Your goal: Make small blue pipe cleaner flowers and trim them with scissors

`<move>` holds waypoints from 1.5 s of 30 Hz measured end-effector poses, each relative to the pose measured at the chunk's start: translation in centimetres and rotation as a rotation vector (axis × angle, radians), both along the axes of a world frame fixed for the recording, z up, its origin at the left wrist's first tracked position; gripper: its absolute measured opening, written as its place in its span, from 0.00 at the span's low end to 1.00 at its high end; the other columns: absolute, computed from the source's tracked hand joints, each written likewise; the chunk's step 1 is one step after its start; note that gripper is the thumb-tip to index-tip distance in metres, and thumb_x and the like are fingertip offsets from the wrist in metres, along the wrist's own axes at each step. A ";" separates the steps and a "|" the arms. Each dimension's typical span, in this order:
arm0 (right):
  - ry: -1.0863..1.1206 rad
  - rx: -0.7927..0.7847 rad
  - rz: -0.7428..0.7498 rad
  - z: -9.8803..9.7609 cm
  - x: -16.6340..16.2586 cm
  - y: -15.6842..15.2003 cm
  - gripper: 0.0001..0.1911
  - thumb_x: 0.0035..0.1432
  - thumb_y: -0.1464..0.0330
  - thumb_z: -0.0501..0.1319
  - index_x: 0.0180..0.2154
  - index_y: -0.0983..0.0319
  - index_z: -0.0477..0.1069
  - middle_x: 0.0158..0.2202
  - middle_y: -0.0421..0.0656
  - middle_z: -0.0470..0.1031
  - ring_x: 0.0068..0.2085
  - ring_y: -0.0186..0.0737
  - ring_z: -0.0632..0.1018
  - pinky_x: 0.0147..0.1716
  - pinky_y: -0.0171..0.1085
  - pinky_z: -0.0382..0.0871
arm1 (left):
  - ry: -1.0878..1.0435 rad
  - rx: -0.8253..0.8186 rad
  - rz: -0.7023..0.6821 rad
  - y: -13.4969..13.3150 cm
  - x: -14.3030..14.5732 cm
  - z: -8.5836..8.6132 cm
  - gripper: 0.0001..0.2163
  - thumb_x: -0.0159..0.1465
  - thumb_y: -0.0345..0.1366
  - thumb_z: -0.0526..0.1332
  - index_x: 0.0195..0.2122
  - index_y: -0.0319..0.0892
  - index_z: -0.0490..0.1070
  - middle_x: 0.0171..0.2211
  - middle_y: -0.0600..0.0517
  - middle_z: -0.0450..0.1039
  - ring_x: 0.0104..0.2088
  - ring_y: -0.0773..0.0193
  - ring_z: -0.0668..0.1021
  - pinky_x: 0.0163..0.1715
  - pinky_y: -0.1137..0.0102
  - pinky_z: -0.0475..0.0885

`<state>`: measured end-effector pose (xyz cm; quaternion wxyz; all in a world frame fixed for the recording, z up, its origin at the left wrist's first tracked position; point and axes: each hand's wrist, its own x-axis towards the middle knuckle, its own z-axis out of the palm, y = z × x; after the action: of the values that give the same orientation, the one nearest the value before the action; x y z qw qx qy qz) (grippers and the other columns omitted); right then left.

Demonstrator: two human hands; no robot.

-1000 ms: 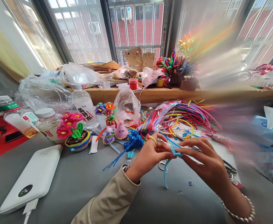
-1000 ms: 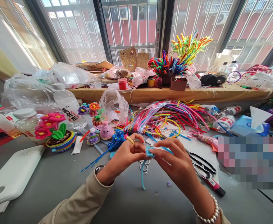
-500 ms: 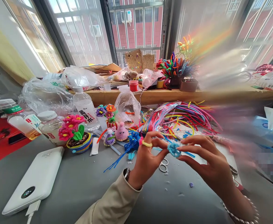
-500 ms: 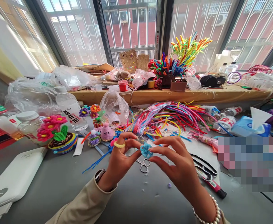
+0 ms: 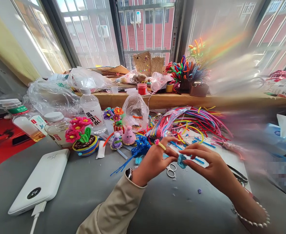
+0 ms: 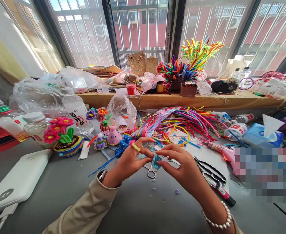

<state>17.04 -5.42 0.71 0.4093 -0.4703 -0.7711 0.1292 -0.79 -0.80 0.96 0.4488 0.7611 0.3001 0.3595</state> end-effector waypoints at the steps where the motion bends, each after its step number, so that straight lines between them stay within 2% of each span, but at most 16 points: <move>1: -0.010 0.006 -0.001 0.0 -0.1 -0.1 0.08 0.53 0.68 0.59 0.37 0.58 0.73 0.34 0.43 0.72 0.34 0.36 0.74 0.33 0.34 0.70 | 0.006 0.009 -0.005 0.0 0.0 -0.1 0.19 0.52 0.28 0.60 0.45 0.43 0.60 0.26 0.55 0.75 0.32 0.64 0.77 0.40 0.69 0.67; 6: -0.043 0.029 0.006 0.0 0.1 -0.3 0.05 0.53 0.70 0.59 0.32 0.59 0.73 0.30 0.41 0.72 0.30 0.34 0.74 0.30 0.32 0.70 | 0.010 0.026 -0.044 -0.1 0.2 -0.5 0.18 0.53 0.28 0.59 0.45 0.43 0.60 0.27 0.54 0.74 0.33 0.64 0.77 0.39 0.70 0.67; 11: -0.083 0.077 -0.001 0.0 0.2 -0.4 0.03 0.53 0.71 0.59 0.30 0.60 0.72 0.29 0.41 0.72 0.28 0.34 0.74 0.28 0.32 0.69 | 0.044 0.043 -0.070 -0.2 0.4 -0.6 0.12 0.54 0.28 0.57 0.40 0.42 0.64 0.28 0.53 0.73 0.31 0.65 0.77 0.38 0.71 0.66; 17: -0.094 0.206 -0.005 -0.2 -0.1 -0.6 0.03 0.52 0.73 0.59 0.29 0.61 0.70 0.28 0.42 0.71 0.30 0.34 0.73 0.29 0.32 0.68 | -0.024 -0.069 -0.081 -0.3 0.3 -0.4 0.19 0.52 0.26 0.58 0.45 0.42 0.58 0.24 0.55 0.72 0.29 0.67 0.75 0.35 0.71 0.67; 24: -0.055 0.212 -0.032 -0.1 -0.1 -0.8 0.03 0.53 0.72 0.59 0.29 0.60 0.71 0.29 0.41 0.71 0.31 0.36 0.73 0.31 0.34 0.68 | -0.091 -0.247 -0.098 -0.3 0.5 0.0 0.19 0.51 0.29 0.61 0.44 0.41 0.58 0.23 0.55 0.71 0.27 0.67 0.75 0.32 0.71 0.67; 28: 0.066 0.117 -0.110 0.1 0.1 -0.8 0.05 0.55 0.68 0.57 0.31 0.60 0.71 0.31 0.43 0.72 0.33 0.37 0.74 0.30 0.34 0.70 | -0.205 -0.236 -0.032 -0.5 0.6 0.0 0.19 0.51 0.33 0.63 0.43 0.41 0.58 0.24 0.55 0.72 0.30 0.66 0.75 0.35 0.70 0.67; 31: 0.107 0.084 -0.142 0.0 0.1 -0.9 0.06 0.54 0.66 0.57 0.33 0.61 0.71 0.32 0.43 0.72 0.30 0.36 0.73 0.29 0.34 0.70 | -0.254 -0.187 0.044 -0.6 0.5 0.0 0.19 0.51 0.35 0.63 0.43 0.41 0.59 0.26 0.54 0.73 0.32 0.65 0.76 0.38 0.70 0.66; 36: 0.023 0.227 -0.114 -0.3 -0.5 -1.1 0.11 0.51 0.68 0.61 0.39 0.60 0.69 0.34 0.43 0.70 0.30 0.35 0.72 0.29 0.35 0.70 | -0.260 -0.127 0.096 -0.6 0.5 0.0 0.18 0.52 0.35 0.62 0.42 0.42 0.60 0.26 0.54 0.73 0.31 0.67 0.76 0.37 0.72 0.66; 40: -0.058 0.383 -0.088 -0.4 -0.7 -0.9 0.08 0.51 0.71 0.60 0.36 0.58 0.71 0.32 0.43 0.70 0.34 0.37 0.72 0.33 0.38 0.70 | -0.249 -0.131 0.074 -0.7 0.6 -0.1 0.17 0.53 0.34 0.62 0.42 0.42 0.59 0.27 0.54 0.73 0.32 0.68 0.76 0.38 0.72 0.66; 45: -0.081 0.449 -0.086 -0.2 -0.5 -0.8 0.07 0.50 0.73 0.61 0.34 0.57 0.72 0.30 0.41 0.69 0.32 0.36 0.71 0.32 0.37 0.69 | -0.240 -0.157 0.030 -0.8 0.7 0.0 0.19 0.51 0.36 0.63 0.42 0.42 0.60 0.26 0.54 0.72 0.32 0.66 0.76 0.37 0.70 0.66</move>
<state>16.55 -6.22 0.51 0.4773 -0.4047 -0.7757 -0.0821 -0.12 -1.64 0.93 0.5340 0.6705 0.2828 0.4304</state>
